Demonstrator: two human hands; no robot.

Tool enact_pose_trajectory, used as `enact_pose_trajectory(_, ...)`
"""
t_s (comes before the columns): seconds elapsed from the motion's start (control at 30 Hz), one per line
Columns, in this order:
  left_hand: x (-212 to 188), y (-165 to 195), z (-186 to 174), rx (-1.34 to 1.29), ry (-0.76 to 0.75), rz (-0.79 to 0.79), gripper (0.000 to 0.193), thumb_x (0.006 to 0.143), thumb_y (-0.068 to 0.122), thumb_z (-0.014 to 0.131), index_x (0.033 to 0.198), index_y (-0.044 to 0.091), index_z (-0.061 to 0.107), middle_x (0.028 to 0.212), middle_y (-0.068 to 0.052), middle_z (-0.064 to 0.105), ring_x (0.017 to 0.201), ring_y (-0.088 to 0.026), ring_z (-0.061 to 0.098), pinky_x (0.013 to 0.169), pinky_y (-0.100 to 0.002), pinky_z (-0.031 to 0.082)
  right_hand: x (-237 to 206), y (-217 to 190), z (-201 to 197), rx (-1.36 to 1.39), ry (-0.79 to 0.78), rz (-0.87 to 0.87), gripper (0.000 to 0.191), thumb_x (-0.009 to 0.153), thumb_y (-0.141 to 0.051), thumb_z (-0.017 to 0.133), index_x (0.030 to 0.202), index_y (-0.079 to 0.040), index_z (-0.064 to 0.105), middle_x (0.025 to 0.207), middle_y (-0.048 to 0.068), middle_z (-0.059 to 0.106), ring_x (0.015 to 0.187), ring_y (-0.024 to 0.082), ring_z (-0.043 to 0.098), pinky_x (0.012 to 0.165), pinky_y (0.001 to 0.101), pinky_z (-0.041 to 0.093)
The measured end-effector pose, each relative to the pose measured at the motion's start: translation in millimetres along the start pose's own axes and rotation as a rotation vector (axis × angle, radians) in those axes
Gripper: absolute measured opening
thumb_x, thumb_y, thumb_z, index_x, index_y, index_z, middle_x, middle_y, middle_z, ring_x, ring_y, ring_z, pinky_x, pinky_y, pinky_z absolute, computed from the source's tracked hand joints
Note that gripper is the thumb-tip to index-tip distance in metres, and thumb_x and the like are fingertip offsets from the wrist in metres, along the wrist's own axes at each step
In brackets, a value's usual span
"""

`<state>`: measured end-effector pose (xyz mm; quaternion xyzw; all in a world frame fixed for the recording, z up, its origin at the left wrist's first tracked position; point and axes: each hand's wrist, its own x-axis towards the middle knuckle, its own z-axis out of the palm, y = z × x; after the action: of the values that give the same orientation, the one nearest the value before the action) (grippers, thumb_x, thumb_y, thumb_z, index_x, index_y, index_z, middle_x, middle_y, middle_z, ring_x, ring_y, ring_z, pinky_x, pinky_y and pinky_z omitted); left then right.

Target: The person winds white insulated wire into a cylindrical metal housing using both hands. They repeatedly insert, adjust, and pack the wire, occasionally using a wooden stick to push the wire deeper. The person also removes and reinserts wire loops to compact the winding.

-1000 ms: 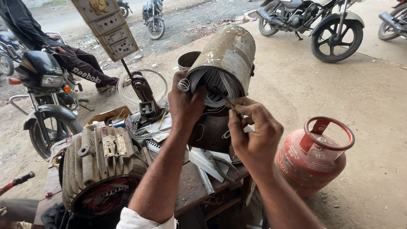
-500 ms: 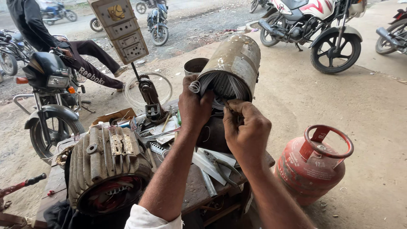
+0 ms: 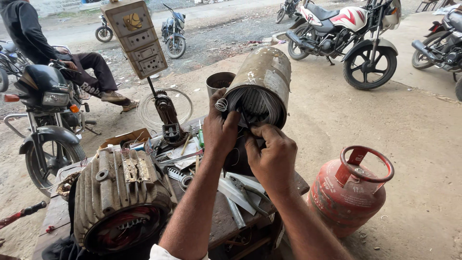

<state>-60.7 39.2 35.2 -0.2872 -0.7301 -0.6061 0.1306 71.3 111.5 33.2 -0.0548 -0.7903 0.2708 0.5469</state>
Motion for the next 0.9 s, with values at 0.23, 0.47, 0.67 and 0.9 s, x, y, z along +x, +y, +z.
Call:
enact_pose_trajectory(0.23, 2, -9, 0, -0.057, -0.036, -0.033, 0.066, 0.084, 0.032, 0.051, 0.149, 0.022, 0.048, 0.119, -0.018, 0.074, 0.11, -0.033, 0.073, 0.094, -0.042, 0.054, 8, -2, 8, -0.051, -0.063, -0.047, 0.01, 0.081, -0.001, 0.075, 0.09, -0.001, 0.072, 0.09, 0.014, 0.076, 0.077, 0.027, 0.077, 0.069, 0.0355, 0.062)
enact_pose_trajectory(0.47, 4, -19, -3, -0.168, -0.059, -0.003, 0.065, 0.091, 0.031, 0.054, 0.153, 0.016, 0.049, 0.116, -0.019, 0.076, 0.107, -0.03, 0.072, 0.092, -0.04, 0.055, 21, -14, 27, -0.234, -0.103, -0.119, 0.014, 0.07, -0.001, 0.073, 0.083, 0.0, 0.069, 0.091, 0.016, 0.074, 0.078, 0.038, 0.072, 0.072, 0.0456, 0.058)
enact_pose_trajectory(0.67, 0, -24, -48, -0.706, -0.471, -0.022, 0.082, 0.092, 0.022, 0.073, 0.164, 0.014, 0.036, 0.128, -0.021, 0.064, 0.121, -0.026, 0.062, 0.101, -0.038, 0.053, 17, -26, 15, -0.275, -0.235, -0.03, 0.024, 0.084, -0.016, 0.08, 0.103, -0.003, 0.074, 0.098, 0.015, 0.074, 0.086, 0.037, 0.073, 0.076, 0.0468, 0.057)
enact_pose_trajectory(0.9, -6, -3, -57, -0.442, -0.424, 0.026, 0.084, 0.088, 0.018, 0.079, 0.158, 0.015, 0.035, 0.127, -0.017, 0.068, 0.113, -0.021, 0.071, 0.087, -0.032, 0.06, 1, -24, -6, -0.209, -0.247, -0.071, 0.043, 0.079, -0.024, 0.083, 0.113, -0.001, 0.071, 0.115, 0.019, 0.072, 0.095, 0.04, 0.072, 0.079, 0.0481, 0.058)
